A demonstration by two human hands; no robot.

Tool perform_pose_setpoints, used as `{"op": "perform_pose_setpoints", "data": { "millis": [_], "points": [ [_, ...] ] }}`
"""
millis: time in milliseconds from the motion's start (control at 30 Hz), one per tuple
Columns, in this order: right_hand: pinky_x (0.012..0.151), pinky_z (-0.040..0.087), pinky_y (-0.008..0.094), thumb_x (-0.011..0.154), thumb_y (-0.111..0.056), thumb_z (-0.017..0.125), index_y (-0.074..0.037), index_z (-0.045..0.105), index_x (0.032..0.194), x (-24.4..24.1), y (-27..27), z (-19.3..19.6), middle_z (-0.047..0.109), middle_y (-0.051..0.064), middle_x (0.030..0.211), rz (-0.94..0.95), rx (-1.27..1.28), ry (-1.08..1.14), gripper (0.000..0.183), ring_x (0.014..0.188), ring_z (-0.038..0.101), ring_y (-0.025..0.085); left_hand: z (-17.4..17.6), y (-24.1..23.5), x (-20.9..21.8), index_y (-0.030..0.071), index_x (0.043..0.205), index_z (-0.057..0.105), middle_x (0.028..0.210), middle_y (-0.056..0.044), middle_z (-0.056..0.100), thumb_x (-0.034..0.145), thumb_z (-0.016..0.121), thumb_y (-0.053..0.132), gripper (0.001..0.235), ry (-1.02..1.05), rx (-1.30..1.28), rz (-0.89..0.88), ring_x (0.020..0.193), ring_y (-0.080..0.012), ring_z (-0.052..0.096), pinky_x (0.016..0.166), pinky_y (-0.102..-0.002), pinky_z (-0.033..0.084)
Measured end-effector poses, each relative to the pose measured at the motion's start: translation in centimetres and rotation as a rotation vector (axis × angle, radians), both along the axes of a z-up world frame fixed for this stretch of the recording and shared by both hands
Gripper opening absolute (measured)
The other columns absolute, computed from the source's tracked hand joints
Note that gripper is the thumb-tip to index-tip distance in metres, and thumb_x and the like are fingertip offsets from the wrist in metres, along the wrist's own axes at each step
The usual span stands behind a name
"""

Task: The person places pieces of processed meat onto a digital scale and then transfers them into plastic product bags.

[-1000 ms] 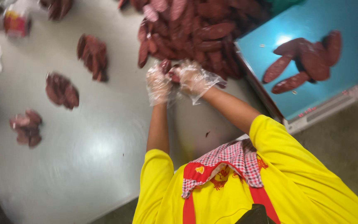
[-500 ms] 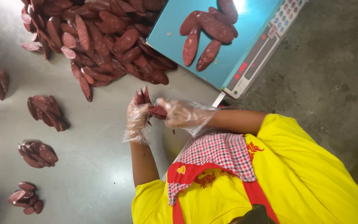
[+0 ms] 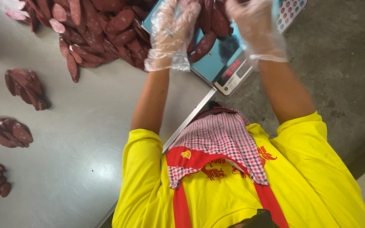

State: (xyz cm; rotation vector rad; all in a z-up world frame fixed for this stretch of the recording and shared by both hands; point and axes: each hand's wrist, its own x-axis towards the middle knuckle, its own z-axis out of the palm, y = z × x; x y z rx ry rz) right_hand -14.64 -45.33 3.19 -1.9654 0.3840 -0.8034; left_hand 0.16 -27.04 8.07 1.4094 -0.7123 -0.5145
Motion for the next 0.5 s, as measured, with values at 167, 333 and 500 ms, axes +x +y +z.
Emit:
{"op": "perform_pose_setpoints", "data": {
  "millis": [167,333,500],
  "points": [
    [0.079,0.059,0.031,0.1,0.004,0.059,-0.004,0.065,0.13,-6.3,-0.2,3.9,0.071,0.008,0.112,-0.075,-0.178,0.154,0.031,0.098,0.068,0.017,0.3,2.0,2.2,-0.003,0.101,0.072,0.088,-0.004,0.07,0.1,0.075,0.012,0.015,-0.249,0.019,0.207,0.077,-0.0116,0.062,0.067,-0.029,0.053],
    [0.068,0.057,0.031,0.1,0.003,0.055,-0.004,0.066,0.131,-7.1,4.0,8.3,0.068,0.008,0.105,-0.099,-0.435,0.294,0.033,0.087,0.065,0.016,-0.8,2.8,-0.4,0.003,0.136,0.06,0.132,-0.007,0.067,0.104,0.067,0.003,0.033,0.134,-0.603,0.028,0.119,-0.02,0.067,0.105,-0.033,0.056],
    [0.089,0.058,0.026,0.113,-0.01,0.059,-0.004,0.065,0.133,-1.9,7.8,9.1,0.068,0.007,0.119,0.298,0.351,-0.016,0.021,0.105,0.065,0.012,-2.6,-1.0,-4.8,0.001,0.143,0.055,0.13,-0.01,0.063,0.114,0.055,0.028,0.04,0.709,-0.636,-0.3,0.119,-0.021,0.062,0.106,-0.036,0.054]
  ]
}}
